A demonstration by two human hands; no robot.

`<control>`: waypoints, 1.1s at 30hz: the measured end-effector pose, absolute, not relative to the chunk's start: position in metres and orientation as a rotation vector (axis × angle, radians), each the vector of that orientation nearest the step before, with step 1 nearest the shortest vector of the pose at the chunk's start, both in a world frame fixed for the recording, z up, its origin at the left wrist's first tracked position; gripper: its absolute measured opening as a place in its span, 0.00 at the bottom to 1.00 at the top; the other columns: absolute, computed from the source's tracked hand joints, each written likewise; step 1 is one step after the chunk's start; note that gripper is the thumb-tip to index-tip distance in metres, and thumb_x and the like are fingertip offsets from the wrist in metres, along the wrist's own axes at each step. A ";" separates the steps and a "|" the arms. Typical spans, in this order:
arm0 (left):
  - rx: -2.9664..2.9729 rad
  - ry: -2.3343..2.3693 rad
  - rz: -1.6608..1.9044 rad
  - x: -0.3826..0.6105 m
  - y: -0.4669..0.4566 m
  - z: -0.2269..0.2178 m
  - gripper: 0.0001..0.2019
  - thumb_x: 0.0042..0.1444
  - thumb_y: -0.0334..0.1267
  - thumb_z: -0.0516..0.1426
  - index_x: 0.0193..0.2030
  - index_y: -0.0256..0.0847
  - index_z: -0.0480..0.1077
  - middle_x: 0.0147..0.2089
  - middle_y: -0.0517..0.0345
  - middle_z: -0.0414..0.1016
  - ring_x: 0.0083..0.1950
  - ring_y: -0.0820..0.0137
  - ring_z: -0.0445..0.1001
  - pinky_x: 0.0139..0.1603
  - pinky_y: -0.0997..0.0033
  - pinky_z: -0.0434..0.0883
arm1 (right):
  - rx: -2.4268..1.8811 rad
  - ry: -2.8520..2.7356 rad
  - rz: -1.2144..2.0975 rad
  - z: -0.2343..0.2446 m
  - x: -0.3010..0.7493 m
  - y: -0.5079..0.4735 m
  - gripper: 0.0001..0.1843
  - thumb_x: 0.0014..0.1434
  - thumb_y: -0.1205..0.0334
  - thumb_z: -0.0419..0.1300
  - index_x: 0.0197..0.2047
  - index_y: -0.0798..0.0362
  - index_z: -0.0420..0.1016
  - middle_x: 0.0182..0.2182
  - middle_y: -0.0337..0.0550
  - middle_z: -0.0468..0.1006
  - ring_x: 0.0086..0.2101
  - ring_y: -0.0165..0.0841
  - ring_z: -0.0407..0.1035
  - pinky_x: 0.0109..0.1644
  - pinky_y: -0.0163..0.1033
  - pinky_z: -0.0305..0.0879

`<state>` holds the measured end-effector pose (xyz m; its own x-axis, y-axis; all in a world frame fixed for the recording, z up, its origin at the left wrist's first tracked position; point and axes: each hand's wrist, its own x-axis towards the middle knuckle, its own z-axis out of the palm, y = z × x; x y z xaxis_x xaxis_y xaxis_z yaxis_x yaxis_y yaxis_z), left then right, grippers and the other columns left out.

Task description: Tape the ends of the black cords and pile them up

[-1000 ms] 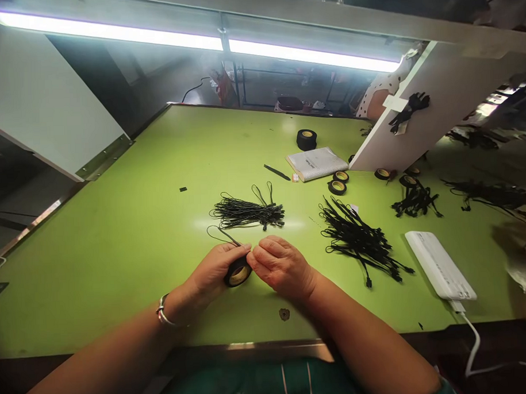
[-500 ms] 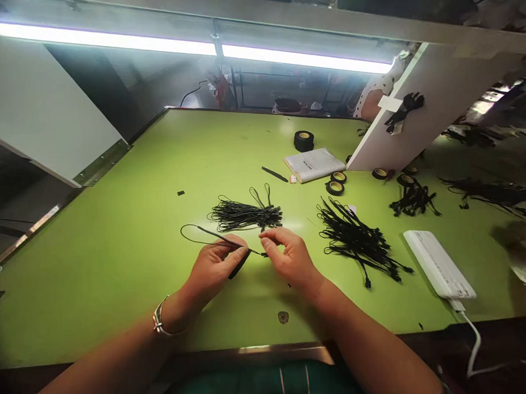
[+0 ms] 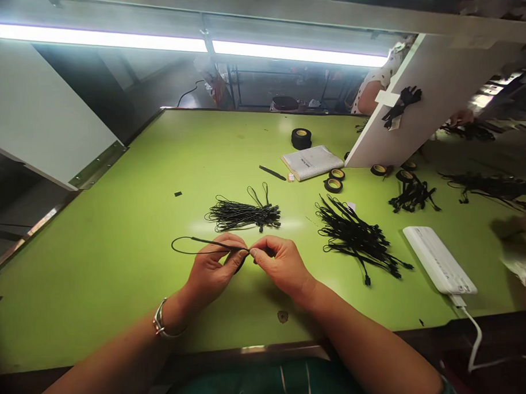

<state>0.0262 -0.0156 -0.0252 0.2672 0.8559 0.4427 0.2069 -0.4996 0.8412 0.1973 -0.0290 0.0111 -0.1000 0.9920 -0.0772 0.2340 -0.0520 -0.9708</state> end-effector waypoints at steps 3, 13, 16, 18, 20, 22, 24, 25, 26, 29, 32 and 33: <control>1.872 0.944 1.239 0.027 -0.016 -0.023 0.04 0.59 0.33 0.58 0.35 0.37 0.74 0.34 0.52 0.72 0.37 0.68 0.70 0.39 0.67 0.69 | -1.360 -1.476 1.169 0.010 0.197 -0.030 0.05 0.54 0.65 0.60 0.26 0.54 0.73 0.22 0.35 0.73 0.25 0.28 0.65 0.31 0.33 0.63; 0.961 0.961 0.755 0.032 -0.017 -0.012 0.22 0.54 0.52 0.59 0.20 0.36 0.67 0.17 0.60 0.64 0.19 0.75 0.61 0.21 0.75 0.58 | -0.823 -2.173 -0.095 -0.015 0.208 -0.024 0.10 0.62 0.73 0.52 0.39 0.52 0.73 0.28 0.44 0.74 0.35 0.35 0.65 0.43 0.43 0.67; 0.869 0.966 0.748 0.030 -0.016 -0.016 0.20 0.50 0.49 0.63 0.19 0.36 0.68 0.16 0.60 0.65 0.19 0.76 0.61 0.20 0.75 0.58 | -0.718 -2.260 -0.220 -0.012 0.212 -0.024 0.12 0.63 0.73 0.51 0.44 0.53 0.73 0.31 0.45 0.76 0.37 0.36 0.66 0.45 0.43 0.67; 0.879 0.970 0.742 0.029 -0.016 -0.017 0.18 0.49 0.47 0.63 0.19 0.35 0.69 0.16 0.59 0.65 0.19 0.75 0.62 0.20 0.75 0.58 | -0.684 -2.285 -0.238 -0.010 0.213 -0.024 0.12 0.63 0.73 0.52 0.45 0.54 0.73 0.31 0.45 0.77 0.36 0.36 0.67 0.45 0.43 0.67; 0.927 1.002 0.774 0.028 -0.017 -0.016 0.17 0.49 0.46 0.63 0.20 0.36 0.70 0.16 0.59 0.66 0.19 0.75 0.62 0.20 0.75 0.59 | -0.705 -2.275 -0.173 -0.011 0.214 -0.023 0.10 0.62 0.71 0.54 0.44 0.54 0.74 0.31 0.45 0.77 0.35 0.36 0.67 0.44 0.44 0.67; 1.021 1.055 0.822 0.027 -0.018 -0.014 0.16 0.52 0.45 0.61 0.21 0.36 0.70 0.17 0.59 0.67 0.19 0.74 0.63 0.21 0.74 0.60 | -0.795 -2.177 0.012 -0.013 0.214 -0.022 0.09 0.62 0.68 0.56 0.44 0.53 0.74 0.32 0.45 0.78 0.36 0.36 0.68 0.44 0.43 0.68; 1.179 1.105 0.874 0.027 -0.018 -0.010 0.14 0.55 0.44 0.59 0.23 0.37 0.71 0.18 0.60 0.67 0.21 0.74 0.64 0.23 0.74 0.61 | -0.931 -2.030 0.281 -0.013 0.213 -0.022 0.08 0.63 0.65 0.56 0.44 0.52 0.74 0.35 0.45 0.79 0.37 0.35 0.71 0.43 0.41 0.69; 1.283 1.120 0.907 0.028 -0.018 -0.009 0.13 0.56 0.43 0.59 0.25 0.37 0.72 0.20 0.60 0.68 0.22 0.73 0.66 0.24 0.73 0.63 | -0.995 -1.976 0.416 -0.013 0.212 -0.022 0.08 0.63 0.65 0.56 0.44 0.52 0.74 0.36 0.45 0.79 0.37 0.34 0.72 0.43 0.40 0.69; 1.394 1.131 0.949 0.028 -0.017 -0.009 0.12 0.56 0.42 0.58 0.26 0.37 0.73 0.22 0.58 0.70 0.25 0.72 0.68 0.27 0.72 0.65 | -1.050 -1.948 0.538 -0.012 0.210 -0.022 0.07 0.63 0.65 0.56 0.43 0.52 0.75 0.36 0.43 0.80 0.37 0.33 0.72 0.42 0.39 0.69; 1.705 1.139 1.070 0.029 -0.016 -0.012 0.10 0.57 0.39 0.58 0.28 0.37 0.73 0.29 0.54 0.74 0.33 0.67 0.71 0.37 0.67 0.69 | -1.151 -1.971 0.687 -0.009 0.205 -0.026 0.08 0.63 0.66 0.55 0.36 0.51 0.75 0.30 0.40 0.79 0.31 0.30 0.71 0.38 0.36 0.66; 1.847 1.140 1.109 0.030 -0.016 -0.016 0.10 0.59 0.38 0.56 0.29 0.38 0.73 0.31 0.51 0.74 0.36 0.65 0.71 0.42 0.63 0.69 | -1.184 -1.997 0.568 -0.008 0.202 -0.029 0.08 0.62 0.67 0.55 0.32 0.52 0.72 0.28 0.40 0.75 0.31 0.31 0.68 0.36 0.37 0.64; 1.843 1.136 1.107 0.030 -0.017 -0.017 0.10 0.59 0.38 0.56 0.29 0.38 0.72 0.31 0.52 0.73 0.37 0.65 0.71 0.42 0.63 0.69 | -1.179 -2.000 0.535 -0.009 0.202 -0.029 0.07 0.62 0.68 0.56 0.32 0.52 0.71 0.28 0.40 0.75 0.31 0.32 0.67 0.37 0.37 0.63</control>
